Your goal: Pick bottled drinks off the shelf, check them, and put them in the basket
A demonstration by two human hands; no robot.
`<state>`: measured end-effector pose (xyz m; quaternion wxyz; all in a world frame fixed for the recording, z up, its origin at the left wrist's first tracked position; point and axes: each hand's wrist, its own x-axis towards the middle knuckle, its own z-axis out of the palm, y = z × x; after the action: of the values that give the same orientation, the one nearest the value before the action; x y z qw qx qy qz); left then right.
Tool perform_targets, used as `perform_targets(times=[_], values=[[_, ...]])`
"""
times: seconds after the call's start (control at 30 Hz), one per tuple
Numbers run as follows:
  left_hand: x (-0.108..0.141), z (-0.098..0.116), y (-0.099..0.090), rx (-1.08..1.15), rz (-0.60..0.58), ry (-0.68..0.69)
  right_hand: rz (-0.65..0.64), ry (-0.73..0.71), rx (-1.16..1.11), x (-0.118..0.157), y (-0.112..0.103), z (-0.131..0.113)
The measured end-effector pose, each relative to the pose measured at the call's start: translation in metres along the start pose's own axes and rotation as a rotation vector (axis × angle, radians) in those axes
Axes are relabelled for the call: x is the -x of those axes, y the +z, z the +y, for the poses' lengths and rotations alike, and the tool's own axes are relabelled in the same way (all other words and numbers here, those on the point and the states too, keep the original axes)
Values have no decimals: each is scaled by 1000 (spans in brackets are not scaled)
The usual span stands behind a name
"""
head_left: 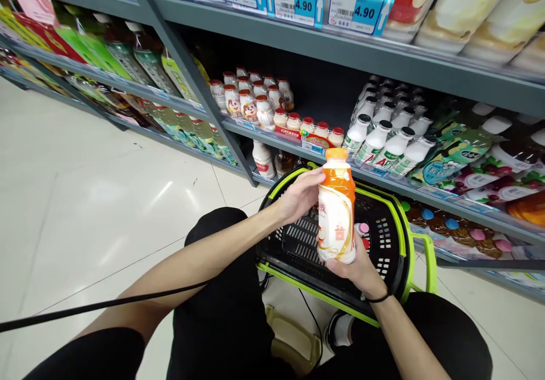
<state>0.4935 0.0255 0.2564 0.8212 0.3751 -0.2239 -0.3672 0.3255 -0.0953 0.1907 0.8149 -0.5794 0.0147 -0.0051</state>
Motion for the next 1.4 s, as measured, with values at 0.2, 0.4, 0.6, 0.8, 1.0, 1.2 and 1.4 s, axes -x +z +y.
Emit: perform_targets(times=[0.2, 0.4, 0.6, 0.8, 1.0, 1.2, 1.4], values=[[-2, -3, -1, 10, -7, 0, -152, 83, -299, -1, 6, -7], [-3, -6, -3, 3, 52, -2, -210, 101, -356, -3, 9, -14], [-3, -6, -3, -4, 61, -4, -211, 97, -360, -2, 9, -14], [-5, -6, -4, -59, 111, 36, -116, 115, -310, -6, 11, -24], [-12, -5, -16, -141, 259, 106, 96, 103, -356, -15, 5, -21], [-13, -5, -18, -146, 207, 112, 12, 119, -427, -10, 6, -21], [-10, 3, -12, -139, 164, 113, -56, 159, -507, -9, 10, -20]])
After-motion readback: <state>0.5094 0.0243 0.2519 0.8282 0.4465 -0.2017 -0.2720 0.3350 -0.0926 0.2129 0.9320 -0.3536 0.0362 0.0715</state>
